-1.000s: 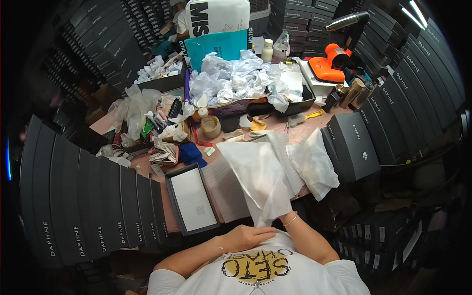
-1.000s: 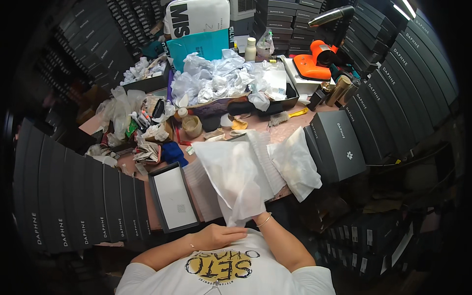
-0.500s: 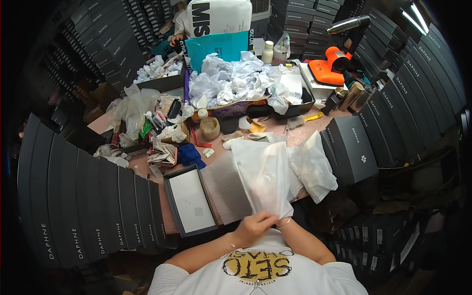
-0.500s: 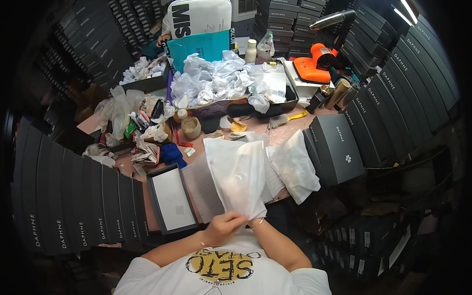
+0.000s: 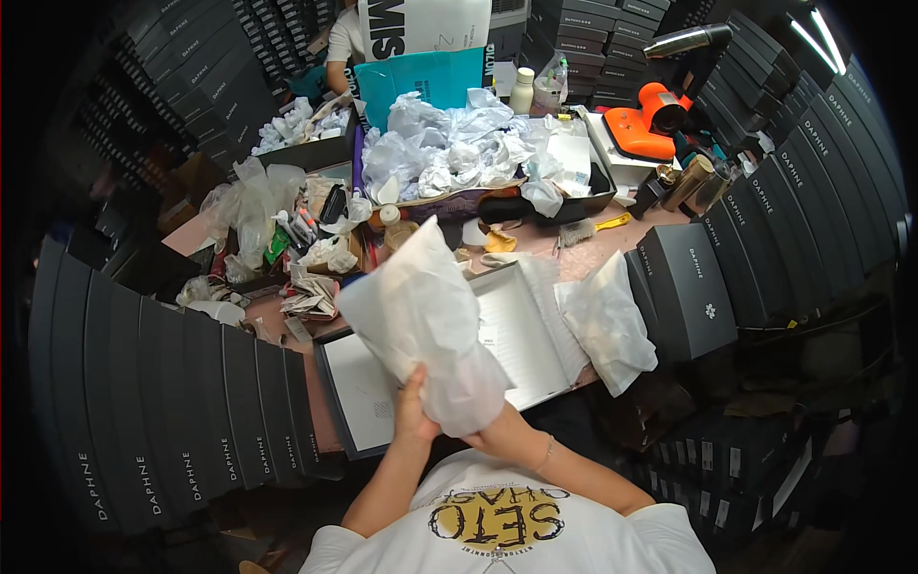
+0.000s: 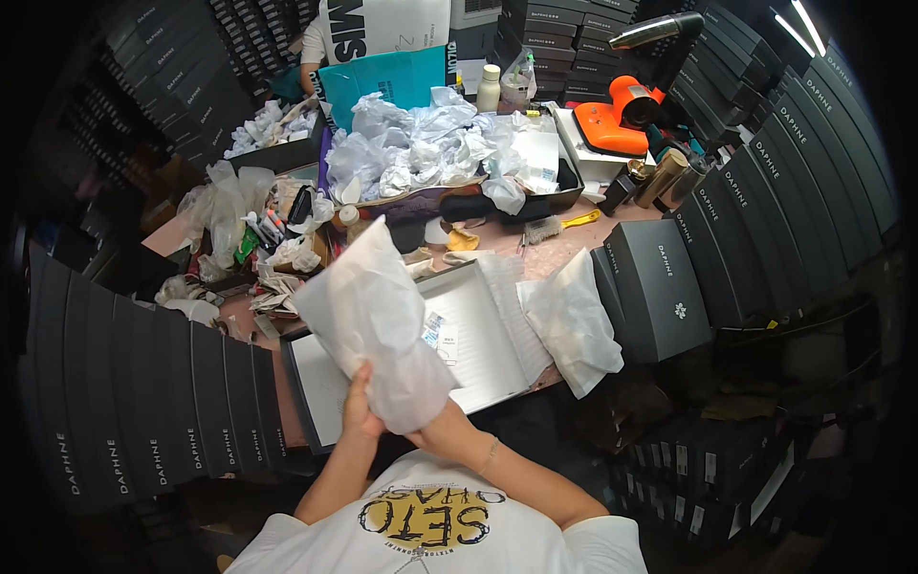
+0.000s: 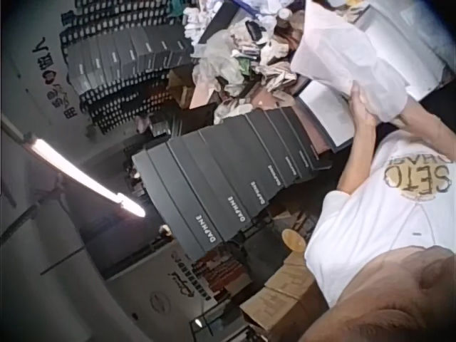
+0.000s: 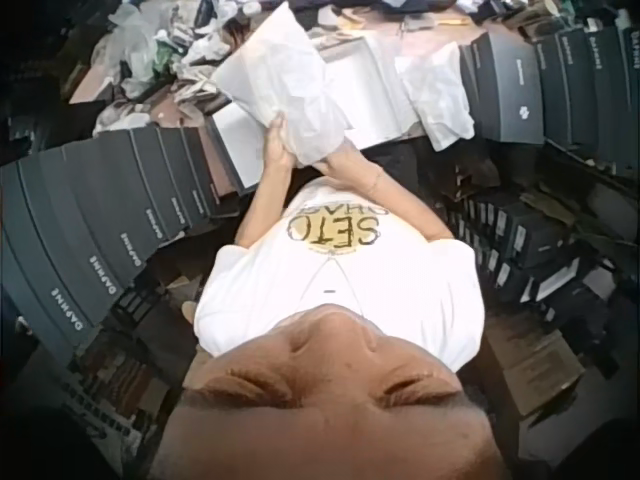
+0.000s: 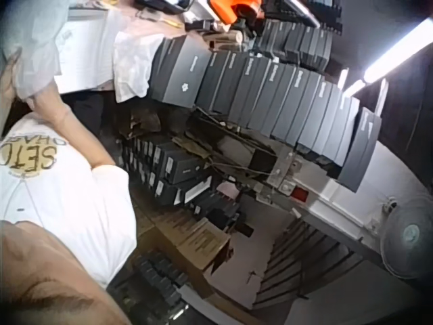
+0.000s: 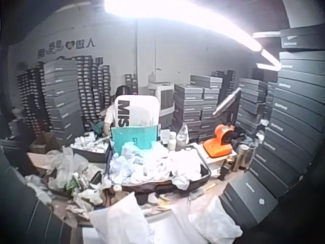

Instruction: Packaging high-heeled shoes into boxes using tissue paper and protective sleeves.

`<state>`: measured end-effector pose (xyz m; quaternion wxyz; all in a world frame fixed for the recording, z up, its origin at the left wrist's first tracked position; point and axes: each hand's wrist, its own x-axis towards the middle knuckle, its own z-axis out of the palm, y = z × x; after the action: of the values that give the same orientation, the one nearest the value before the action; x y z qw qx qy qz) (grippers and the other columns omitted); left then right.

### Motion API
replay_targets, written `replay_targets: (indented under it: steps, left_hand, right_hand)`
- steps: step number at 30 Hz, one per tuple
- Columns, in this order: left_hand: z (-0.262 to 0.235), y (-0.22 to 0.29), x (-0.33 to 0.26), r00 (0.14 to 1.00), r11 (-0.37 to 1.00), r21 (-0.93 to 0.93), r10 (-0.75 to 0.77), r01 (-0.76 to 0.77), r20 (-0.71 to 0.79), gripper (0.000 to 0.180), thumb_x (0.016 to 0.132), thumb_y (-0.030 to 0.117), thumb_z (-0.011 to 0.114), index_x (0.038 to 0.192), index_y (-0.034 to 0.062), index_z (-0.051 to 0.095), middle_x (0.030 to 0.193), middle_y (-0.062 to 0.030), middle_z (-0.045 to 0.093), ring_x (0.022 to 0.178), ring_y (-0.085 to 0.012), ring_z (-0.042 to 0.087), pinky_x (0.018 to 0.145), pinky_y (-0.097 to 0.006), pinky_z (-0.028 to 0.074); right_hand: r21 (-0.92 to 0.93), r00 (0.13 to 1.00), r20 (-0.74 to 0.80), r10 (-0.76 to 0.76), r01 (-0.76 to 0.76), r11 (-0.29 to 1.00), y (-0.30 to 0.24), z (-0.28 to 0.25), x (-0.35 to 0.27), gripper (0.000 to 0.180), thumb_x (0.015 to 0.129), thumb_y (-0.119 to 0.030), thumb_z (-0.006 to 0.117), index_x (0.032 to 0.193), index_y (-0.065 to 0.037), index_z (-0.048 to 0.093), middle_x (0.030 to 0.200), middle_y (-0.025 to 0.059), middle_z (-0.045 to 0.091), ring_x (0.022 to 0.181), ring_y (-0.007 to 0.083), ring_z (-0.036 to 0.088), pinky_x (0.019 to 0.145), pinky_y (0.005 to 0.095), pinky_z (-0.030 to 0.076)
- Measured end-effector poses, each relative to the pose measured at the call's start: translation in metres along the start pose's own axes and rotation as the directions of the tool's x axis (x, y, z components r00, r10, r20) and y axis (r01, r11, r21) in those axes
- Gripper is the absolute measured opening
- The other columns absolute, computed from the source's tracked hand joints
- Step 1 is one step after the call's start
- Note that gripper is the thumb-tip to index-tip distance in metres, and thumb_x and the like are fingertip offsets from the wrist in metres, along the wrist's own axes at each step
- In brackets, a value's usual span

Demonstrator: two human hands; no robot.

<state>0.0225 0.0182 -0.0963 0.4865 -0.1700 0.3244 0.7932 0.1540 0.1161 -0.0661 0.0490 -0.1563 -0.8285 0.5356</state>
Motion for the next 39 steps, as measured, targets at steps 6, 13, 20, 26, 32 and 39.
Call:
replay_targets:
  steps: [6, 13, 20, 26, 32, 39]
  left_hand:
    - [0.020, -0.039, -0.012, 0.925, 0.592, 0.717, 0.310, -0.368, 0.219, 0.053, 0.081, 0.010, 0.071, 0.126, -0.0025, 0.045, 0.110, -0.0089, 0.057, 0.092, -0.0145, 0.058, 0.077, -0.027, 0.049]
    - [-0.096, -0.068, -0.021, 0.819, 0.651, 0.511, -0.525, 0.562, -0.232, 0.065, 0.084, 0.025, 0.070, 0.134, 0.0003, 0.038, 0.123, -0.0146, 0.049, 0.111, -0.0223, 0.051, 0.092, -0.036, 0.046]
    - [-0.092, -0.073, -0.010, 0.988, 0.998, -0.044, -0.049, 0.043, -0.148, 0.024, 0.087, 0.012, 0.064, 0.109, 0.0042, 0.056, 0.111, -0.0078, 0.059, 0.106, -0.0229, 0.054, 0.095, -0.037, 0.042]
    - [-0.009, -0.058, -0.005, 0.770, -0.176, 0.752, -0.223, -0.635, 0.598, 0.025, 0.083, 0.018, 0.068, 0.103, 0.0027, 0.065, 0.112, -0.0125, 0.062, 0.115, -0.0289, 0.051, 0.097, -0.040, 0.041]
    - [-0.013, -0.038, 0.025, 0.747, -0.261, 0.741, 0.094, -0.619, 0.658, 0.027, 0.080, 0.004, 0.062, 0.107, -0.0024, 0.060, 0.122, -0.0201, 0.054, 0.118, -0.0365, 0.048, 0.098, -0.044, 0.040]
    - [-0.006, -0.103, 0.117, 0.768, -0.786, 0.313, -0.294, -0.533, 0.568, 0.047, 0.083, 0.029, 0.062, 0.119, 0.0000, 0.053, 0.132, -0.0226, 0.045, 0.125, -0.0376, 0.039, 0.105, -0.053, 0.026]
  right_hand:
    - [0.978, 0.965, -0.185, 0.188, 0.163, 0.128, 0.035, -0.024, -0.023, 0.067, 0.092, -0.023, 0.057, 0.145, -0.001, 0.022, 0.140, 0.0168, 0.038, 0.124, 0.0254, 0.046, 0.102, 0.0373, 0.037]
    - [0.754, 0.915, -0.140, 0.379, -0.149, 0.640, 0.085, -0.109, -0.002, 0.040, 0.089, -0.020, 0.061, 0.121, 0.001, 0.052, 0.110, 0.0073, 0.062, 0.100, 0.0182, 0.059, 0.082, 0.0312, 0.049]
    - [-0.533, 0.966, 0.214, 0.147, -0.011, 0.846, 0.157, -0.017, 0.042, 0.044, 0.080, -0.029, 0.064, 0.113, -0.003, 0.053, 0.101, 0.0181, 0.058, 0.094, 0.0370, 0.055, 0.081, 0.0458, 0.045]
    - [-0.442, 0.976, 0.188, 0.107, -0.013, 0.897, 0.194, 0.027, 0.039, 0.044, 0.082, -0.023, 0.061, 0.122, -0.008, 0.052, 0.099, 0.0165, 0.059, 0.095, 0.0341, 0.057, 0.077, 0.0456, 0.047]
    - [-0.103, 0.795, -0.558, 0.240, -0.353, 0.930, 0.109, -0.125, -0.058, 0.023, 0.080, 0.001, 0.057, 0.103, 0.000, 0.060, 0.090, 0.0143, 0.060, 0.083, 0.0269, 0.062, 0.071, 0.0339, 0.049]
    - [-0.233, 0.556, -0.753, 0.351, -0.725, 0.648, 0.203, -0.169, -0.144, 0.060, 0.076, -0.004, 0.063, 0.133, -0.009, 0.045, 0.128, 0.0195, 0.049, 0.114, 0.0375, 0.051, 0.095, 0.0412, 0.043]
